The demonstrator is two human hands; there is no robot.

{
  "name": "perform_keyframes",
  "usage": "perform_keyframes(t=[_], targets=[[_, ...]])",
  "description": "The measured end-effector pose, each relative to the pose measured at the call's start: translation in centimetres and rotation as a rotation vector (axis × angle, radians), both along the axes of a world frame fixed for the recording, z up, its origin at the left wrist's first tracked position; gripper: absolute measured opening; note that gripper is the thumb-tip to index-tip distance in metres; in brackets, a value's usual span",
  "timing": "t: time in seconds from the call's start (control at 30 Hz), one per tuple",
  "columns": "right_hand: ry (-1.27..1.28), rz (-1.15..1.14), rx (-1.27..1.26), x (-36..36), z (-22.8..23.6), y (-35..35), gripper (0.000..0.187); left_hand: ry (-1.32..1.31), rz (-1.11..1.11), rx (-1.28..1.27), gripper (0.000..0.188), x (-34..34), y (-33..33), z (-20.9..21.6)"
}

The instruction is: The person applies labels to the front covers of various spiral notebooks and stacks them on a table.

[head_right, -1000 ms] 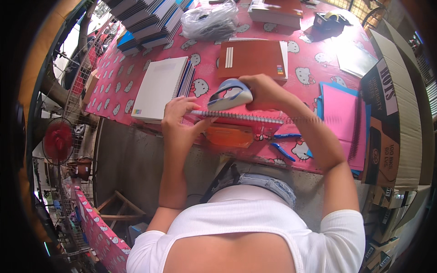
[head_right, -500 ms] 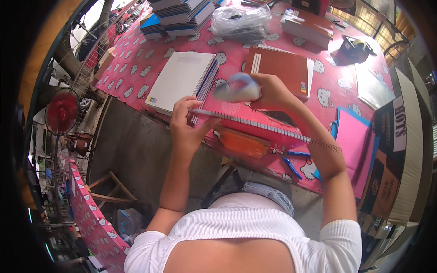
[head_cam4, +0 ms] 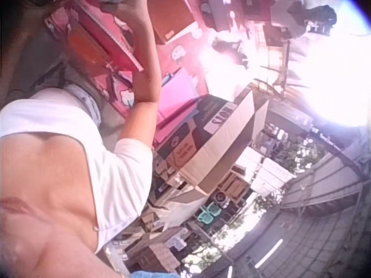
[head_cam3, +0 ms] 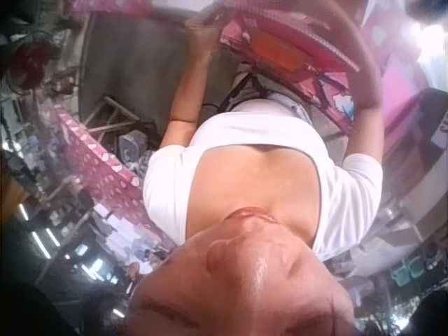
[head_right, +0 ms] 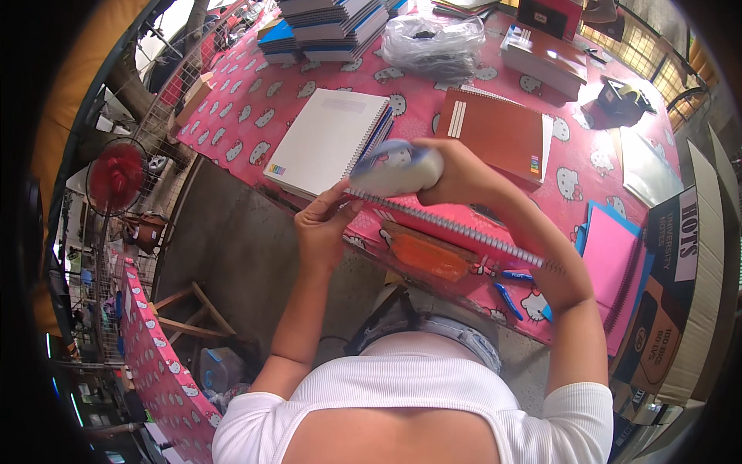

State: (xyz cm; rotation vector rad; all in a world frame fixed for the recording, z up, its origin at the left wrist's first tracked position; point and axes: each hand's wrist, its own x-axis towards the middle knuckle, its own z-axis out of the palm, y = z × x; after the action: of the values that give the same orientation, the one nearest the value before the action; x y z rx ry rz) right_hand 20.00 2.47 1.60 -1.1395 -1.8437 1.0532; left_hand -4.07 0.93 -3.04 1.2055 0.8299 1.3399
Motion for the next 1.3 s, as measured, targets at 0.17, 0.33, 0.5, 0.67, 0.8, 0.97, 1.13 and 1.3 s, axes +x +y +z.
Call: perform_keyframes(t=[0.17, 0.33, 0.5, 0.67, 0.8, 0.97, 1.13, 1.3], targets=[[-0.804, -0.376, 0.068, 7.0, -9.0, -2.0, 0.064, 0.049, -0.119, 0.028, 0.025, 0.3, 0.8, 1.4], [-0.608, -0.676, 0.156, 12.0, -14.4, -15.3, 0.068, -0.016, -0.351, -0.02, 0.026, 0.0, 3.8, -0.2], [-0.92, -0.635, 0.171, 5.1, -12.4, -24.4, 0.064, -0.148, -0.314, 0.142, 0.019, 1.7, 4.9, -1.2], [-0.484, -0.945, -0.367, 4.5, -12.5, -28.4, 0.062, -0.111, -0.401, -0.08, 0.015, 3.2, 5.6, 0.6], [0.133, -1.026, -0.189, 2.7, -3.1, -29.1, 0.053, 0.108, -0.289, 0.362, 0.017, 7.1, 0.9, 4.9], [-0.294, -0.821, 0.358, 0.5, 3.8, -22.9, 0.055, 0.279, -0.159, 0.881, 0.022, 12.2, -4.7, 8.0], [-0.3, -0.856, 0.309, -0.2, 4.4, -22.3, 0.057, 0.278, -0.205, 0.99, 0.023, 13.1, -5.0, 8.2], [-0.428, -0.844, 0.335, 0.1, 5.4, -22.6, 0.054, 0.287, -0.187, 1.002, 0.025, 13.0, -4.7, 7.8]])
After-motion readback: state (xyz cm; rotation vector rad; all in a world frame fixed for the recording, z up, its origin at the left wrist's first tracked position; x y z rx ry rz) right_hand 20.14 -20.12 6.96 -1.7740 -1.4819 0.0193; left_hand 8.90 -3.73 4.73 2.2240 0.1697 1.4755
